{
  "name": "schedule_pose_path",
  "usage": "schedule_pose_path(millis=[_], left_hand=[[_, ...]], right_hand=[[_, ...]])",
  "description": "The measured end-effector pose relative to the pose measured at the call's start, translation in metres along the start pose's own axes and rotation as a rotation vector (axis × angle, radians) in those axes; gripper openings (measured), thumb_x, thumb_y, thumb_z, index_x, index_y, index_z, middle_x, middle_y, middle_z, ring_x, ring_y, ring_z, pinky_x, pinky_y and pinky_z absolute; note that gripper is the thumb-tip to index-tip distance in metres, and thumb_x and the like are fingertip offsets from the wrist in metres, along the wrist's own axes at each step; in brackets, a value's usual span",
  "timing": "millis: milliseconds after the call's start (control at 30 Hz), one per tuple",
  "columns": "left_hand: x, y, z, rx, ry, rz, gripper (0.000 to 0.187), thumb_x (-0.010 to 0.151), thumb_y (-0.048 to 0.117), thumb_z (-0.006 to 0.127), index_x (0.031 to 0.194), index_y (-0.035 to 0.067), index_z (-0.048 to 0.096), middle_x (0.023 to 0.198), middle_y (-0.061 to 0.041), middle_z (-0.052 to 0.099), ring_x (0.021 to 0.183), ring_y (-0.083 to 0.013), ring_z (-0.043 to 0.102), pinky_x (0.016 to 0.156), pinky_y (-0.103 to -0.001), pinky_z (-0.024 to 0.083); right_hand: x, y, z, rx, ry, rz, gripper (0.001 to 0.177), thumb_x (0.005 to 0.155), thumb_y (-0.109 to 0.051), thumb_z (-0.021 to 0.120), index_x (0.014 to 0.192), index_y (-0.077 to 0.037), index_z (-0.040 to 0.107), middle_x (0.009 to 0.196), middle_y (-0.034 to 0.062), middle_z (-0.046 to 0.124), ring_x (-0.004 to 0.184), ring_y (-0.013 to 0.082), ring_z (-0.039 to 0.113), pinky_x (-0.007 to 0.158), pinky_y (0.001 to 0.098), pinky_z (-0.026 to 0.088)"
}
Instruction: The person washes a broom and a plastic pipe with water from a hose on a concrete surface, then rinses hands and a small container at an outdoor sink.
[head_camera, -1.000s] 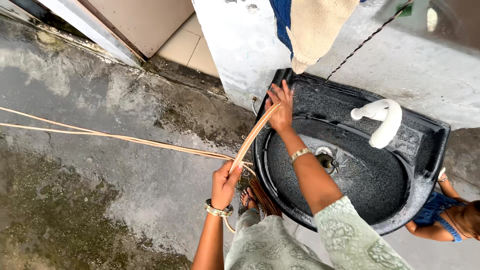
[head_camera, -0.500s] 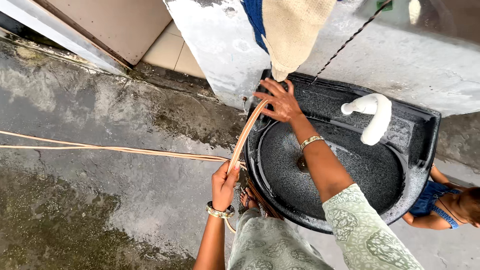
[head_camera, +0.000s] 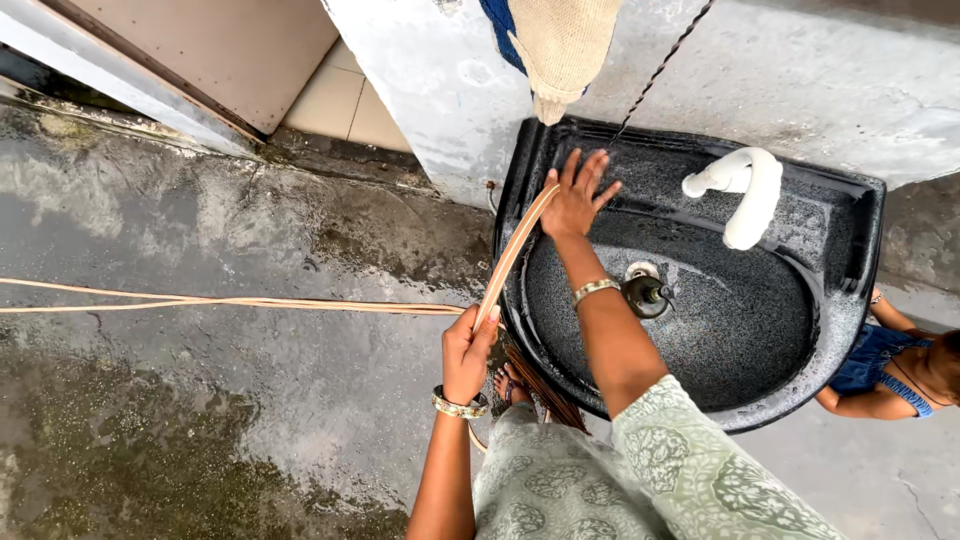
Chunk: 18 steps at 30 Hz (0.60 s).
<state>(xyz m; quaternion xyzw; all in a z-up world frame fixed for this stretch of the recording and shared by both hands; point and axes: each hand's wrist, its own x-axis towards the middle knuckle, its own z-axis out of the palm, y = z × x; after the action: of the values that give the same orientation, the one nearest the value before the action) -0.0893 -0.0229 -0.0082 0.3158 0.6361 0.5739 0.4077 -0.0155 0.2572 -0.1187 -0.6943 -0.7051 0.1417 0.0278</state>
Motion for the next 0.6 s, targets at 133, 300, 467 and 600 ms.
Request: schedule_pose_path(millis=[133,300,467,600], left_hand=[[-0.003,-0.007,-0.005,-0.137,-0.025,-0.057,0.027,0.103,0.025,0.062,0.087,0.003,0.061,0.065,0.007,0.042,0.057,-0.0034,0.035,0.049,-0.024,0.028],[0.0,-0.014,0.0,-0.023,0.014,0.006,0.031,0.105,0.028,0.061,0.086,0.004,0.061,0.065,0.007,0.046,0.059,-0.0029,0.039,0.051,-0.024,0.032],[0.0,-0.007,0.01,0.048,-0.05,0.003,0.034,0.106,0.03,0.061,0.084,0.004,0.06,0.064,0.006,0.045,0.058,-0.0035,0.037,0.05,-0.024,0.031],[0.007,0.005,0.033,0.022,-0.107,0.021,0.03,0.103,0.03,0.061,0.087,0.004,0.063,0.064,0.006,0.046,0.058,-0.0033,0.038,0.05,-0.024,0.032]], right_hand=[[-0.043,0.049,0.016,0.104,-0.018,-0.501,0.068,0.108,-0.046,0.018,0.166,-0.01,0.01,0.175,0.004,0.005,0.161,0.0188,0.0,0.13,0.0512,-0.003],[-0.003,0.026,-0.013,-0.044,-0.07,-0.432,0.071,0.106,-0.052,0.015,0.165,-0.013,0.011,0.173,0.0004,0.008,0.159,0.0177,0.001,0.129,0.0519,-0.005],[-0.014,0.037,-0.001,-0.178,0.055,-0.537,0.082,0.106,-0.066,0.017,0.163,-0.006,0.009,0.172,0.0085,0.006,0.158,0.0249,0.001,0.124,0.052,-0.004],[0.014,0.086,-0.045,-0.186,-0.144,-0.721,0.076,0.103,-0.063,0.017,0.165,-0.023,0.004,0.173,-0.0044,0.006,0.158,0.0152,0.002,0.128,0.0537,-0.002]])
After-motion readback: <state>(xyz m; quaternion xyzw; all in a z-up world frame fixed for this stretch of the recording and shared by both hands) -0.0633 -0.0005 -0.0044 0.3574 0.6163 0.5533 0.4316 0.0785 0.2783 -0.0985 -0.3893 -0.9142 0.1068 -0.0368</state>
